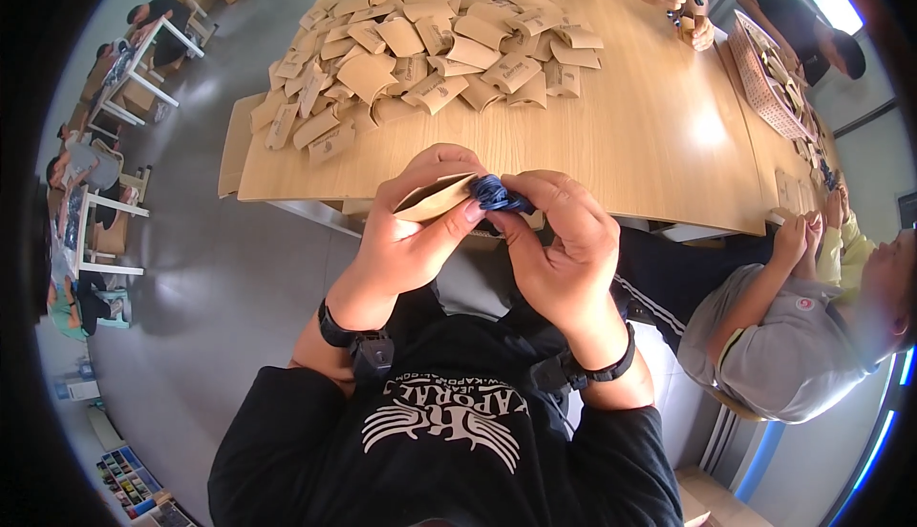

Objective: Packing blue cables into small paper envelopes.

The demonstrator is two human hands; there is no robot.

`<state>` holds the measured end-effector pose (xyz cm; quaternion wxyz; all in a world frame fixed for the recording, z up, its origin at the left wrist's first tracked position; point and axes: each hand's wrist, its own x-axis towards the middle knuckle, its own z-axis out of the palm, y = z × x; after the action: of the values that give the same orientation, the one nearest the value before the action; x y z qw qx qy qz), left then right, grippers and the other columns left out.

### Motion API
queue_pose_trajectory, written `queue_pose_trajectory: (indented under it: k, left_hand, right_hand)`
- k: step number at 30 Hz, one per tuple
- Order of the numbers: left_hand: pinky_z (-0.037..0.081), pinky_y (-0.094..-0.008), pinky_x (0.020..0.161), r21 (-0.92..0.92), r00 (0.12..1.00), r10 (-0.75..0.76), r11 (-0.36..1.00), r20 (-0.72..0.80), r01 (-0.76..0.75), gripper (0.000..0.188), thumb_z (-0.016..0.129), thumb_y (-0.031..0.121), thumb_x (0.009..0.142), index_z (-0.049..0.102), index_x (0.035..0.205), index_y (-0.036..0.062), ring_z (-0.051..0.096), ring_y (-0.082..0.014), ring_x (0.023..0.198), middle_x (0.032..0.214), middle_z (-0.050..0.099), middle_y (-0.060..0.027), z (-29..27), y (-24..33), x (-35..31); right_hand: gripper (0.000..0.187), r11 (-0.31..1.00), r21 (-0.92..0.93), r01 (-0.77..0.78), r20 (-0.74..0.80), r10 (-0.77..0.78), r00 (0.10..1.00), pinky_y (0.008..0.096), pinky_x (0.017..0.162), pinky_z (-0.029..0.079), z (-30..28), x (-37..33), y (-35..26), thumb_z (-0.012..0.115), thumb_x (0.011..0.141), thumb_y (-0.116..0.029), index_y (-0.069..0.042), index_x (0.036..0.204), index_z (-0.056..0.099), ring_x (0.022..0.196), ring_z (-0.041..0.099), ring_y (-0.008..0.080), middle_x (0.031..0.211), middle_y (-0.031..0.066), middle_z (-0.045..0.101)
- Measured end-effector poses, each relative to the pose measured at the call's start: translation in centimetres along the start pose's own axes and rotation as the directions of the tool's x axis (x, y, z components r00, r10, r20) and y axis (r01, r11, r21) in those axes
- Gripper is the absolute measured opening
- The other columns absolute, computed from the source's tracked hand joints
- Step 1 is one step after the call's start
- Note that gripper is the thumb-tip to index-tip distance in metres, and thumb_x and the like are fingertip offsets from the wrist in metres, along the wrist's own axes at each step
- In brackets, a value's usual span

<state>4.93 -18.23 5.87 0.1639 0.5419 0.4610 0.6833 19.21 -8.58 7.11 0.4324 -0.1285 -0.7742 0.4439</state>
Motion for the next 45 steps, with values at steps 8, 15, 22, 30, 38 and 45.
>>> queue_pose_trajectory:
  k: [8,15,22,30,38,45]
  left_hand:
    - [0.049,-0.0227,0.075,0.159,0.987,-0.161,0.975,0.03,0.154,0.025,0.056,-0.004,0.089,0.06,0.113,-0.0001,0.059,-0.0075,0.089,0.102,0.065,-0.0046,0.1,-1.3,-0.7]
    - [0.053,-0.0335,0.068,0.18,0.95,-0.311,0.936,0.022,0.302,0.026,0.075,0.006,0.076,0.064,0.1,0.0047,0.068,-0.0275,0.079,0.085,0.067,-0.012,1.4,-1.6,-1.0]
    - [0.05,-0.034,0.067,0.202,0.97,-0.229,0.957,0.082,0.209,0.024,0.078,0.012,0.074,0.066,0.093,0.0064,0.065,-0.0299,0.075,0.081,0.065,-0.0113,2.2,-0.7,-0.4]
    - [0.05,-0.0351,0.066,0.159,0.963,-0.259,0.957,0.074,0.244,0.026,0.079,0.013,0.073,0.065,0.094,0.0059,0.063,-0.0298,0.073,0.078,0.064,-0.0119,2.1,0.2,-0.3]
    - [0.051,-0.0372,0.069,0.222,0.991,-0.135,0.967,0.024,0.126,0.028,0.079,0.012,0.069,0.063,0.092,0.0062,0.064,-0.032,0.079,0.082,0.065,-0.0111,2.0,0.1,-0.2]
    - [0.051,-0.0394,0.073,0.482,1.0,-0.029,0.876,0.006,0.022,0.031,0.079,0.015,0.067,0.062,0.092,0.0097,0.063,-0.0322,0.083,0.086,0.066,-0.0084,2.3,0.7,0.1]
  right_hand:
    - [0.05,0.948,0.307,0.085,-0.045,-0.075,0.996,0.0313,0.094,0.047,-1.7,0.8,-1.7,0.06,0.087,0.013,0.008,0.133,0.041,0.104,0.061,0.0207,0.11,0.0152,0.06]
    - [0.042,0.911,0.302,0.281,-0.099,-0.263,0.96,0.046,0.095,0.047,-2.7,1.8,-2.8,0.065,0.082,0.006,0.004,0.12,0.046,0.102,0.061,0.031,0.103,0.0212,0.062]
    - [0.04,0.877,0.332,0.348,-0.071,-0.345,0.936,0.0483,0.093,0.048,-2.1,2.1,-3.2,0.065,0.083,0.006,0.0,0.116,0.044,0.098,0.062,0.0337,0.101,0.023,0.063]
    - [0.041,0.883,0.083,0.462,0.039,-0.466,0.884,0.0459,0.08,0.053,-2.3,1.6,-3.7,0.07,0.076,0.012,-0.004,0.101,0.042,0.087,0.065,0.0352,0.095,0.0234,0.067]
    - [0.054,0.773,-0.297,0.561,0.172,-0.534,0.827,0.0436,0.07,0.055,-2.1,-0.4,-4.3,0.081,0.068,0.007,-0.007,0.103,0.043,0.085,0.068,0.0332,0.103,0.0159,0.067]
    - [0.042,0.802,-0.318,0.506,0.085,-0.507,0.858,0.0401,0.07,0.054,-1.2,-0.6,-4.0,0.079,0.069,0.007,-0.005,0.098,0.051,0.08,0.067,0.0291,0.1,0.014,0.07]
